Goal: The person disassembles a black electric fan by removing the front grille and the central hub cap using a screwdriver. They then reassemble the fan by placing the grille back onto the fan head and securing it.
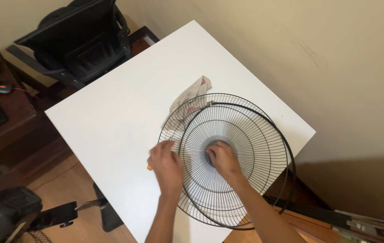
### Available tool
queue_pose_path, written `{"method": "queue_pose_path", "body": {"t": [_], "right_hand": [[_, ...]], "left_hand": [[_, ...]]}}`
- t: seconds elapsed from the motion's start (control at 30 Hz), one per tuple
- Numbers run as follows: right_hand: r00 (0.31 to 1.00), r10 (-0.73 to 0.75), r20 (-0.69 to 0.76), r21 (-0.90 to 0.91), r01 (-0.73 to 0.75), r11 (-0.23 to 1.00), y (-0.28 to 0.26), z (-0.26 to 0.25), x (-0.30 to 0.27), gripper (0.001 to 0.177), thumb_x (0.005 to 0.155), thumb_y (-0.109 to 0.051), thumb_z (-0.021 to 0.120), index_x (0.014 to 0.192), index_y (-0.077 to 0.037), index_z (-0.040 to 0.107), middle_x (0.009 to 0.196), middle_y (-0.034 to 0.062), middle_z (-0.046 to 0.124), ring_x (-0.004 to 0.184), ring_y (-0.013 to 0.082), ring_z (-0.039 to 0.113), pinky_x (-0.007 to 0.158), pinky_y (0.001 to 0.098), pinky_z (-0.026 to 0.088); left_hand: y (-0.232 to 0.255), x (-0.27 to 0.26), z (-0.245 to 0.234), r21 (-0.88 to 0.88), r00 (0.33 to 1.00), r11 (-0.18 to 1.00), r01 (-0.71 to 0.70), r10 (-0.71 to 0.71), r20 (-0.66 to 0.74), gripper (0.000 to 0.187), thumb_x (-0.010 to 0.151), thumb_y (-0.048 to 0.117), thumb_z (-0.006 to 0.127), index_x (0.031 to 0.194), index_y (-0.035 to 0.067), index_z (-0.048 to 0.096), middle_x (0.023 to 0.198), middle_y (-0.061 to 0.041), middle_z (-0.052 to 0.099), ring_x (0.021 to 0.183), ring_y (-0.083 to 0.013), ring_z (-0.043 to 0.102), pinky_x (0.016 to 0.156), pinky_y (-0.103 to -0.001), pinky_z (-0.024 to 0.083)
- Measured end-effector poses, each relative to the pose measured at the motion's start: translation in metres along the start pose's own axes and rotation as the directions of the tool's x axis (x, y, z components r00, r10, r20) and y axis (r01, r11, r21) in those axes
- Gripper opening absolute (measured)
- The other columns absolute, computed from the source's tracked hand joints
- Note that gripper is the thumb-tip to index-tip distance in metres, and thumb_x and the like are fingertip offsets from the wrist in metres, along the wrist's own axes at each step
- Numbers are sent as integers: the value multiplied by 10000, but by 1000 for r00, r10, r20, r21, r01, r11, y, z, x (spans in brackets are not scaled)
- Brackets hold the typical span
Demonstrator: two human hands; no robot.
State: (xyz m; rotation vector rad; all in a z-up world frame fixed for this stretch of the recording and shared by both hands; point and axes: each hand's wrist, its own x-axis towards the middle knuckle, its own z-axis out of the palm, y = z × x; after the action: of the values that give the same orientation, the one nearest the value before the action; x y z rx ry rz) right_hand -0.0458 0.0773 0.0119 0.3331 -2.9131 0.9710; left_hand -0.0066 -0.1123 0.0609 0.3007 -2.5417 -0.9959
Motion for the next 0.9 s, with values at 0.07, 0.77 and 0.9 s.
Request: {"method": "queue_pose_path", "body": {"t": [0.07,0.77,0.9], "right_hand": [[998,70,8,14,-70,997,-1,4,2,127,863,-131,749,897,-12,777,887,152,723,804,312,693,763,408,564],[955,292,49,292,-294,910,-116,-18,17,322,939,-296,662,1047,-4,743,934,180,787,826,238,766,761,331,591],[966,198,166,569,-258,781,-110,-15,17,366,953,-302,685,1128,17,718,982,142,787,916,170,753,816,306,578]], "left_hand": [[-17,4,-5,55,987,985,163,-161,-27,361,829,-84,610,1171,13,673,1209,-148,647,1127,-349,569,991,-484,426],[-45,11,-42,-70,932,932,354,-358,-57,189,961,132,646,985,-40,720,920,-217,666,845,-382,641,774,-484,515],[-7,1,-38,-339,983,923,182,-165,79,222,962,189,675,1009,-27,699,899,-170,679,774,-300,670,727,-416,549]]}}
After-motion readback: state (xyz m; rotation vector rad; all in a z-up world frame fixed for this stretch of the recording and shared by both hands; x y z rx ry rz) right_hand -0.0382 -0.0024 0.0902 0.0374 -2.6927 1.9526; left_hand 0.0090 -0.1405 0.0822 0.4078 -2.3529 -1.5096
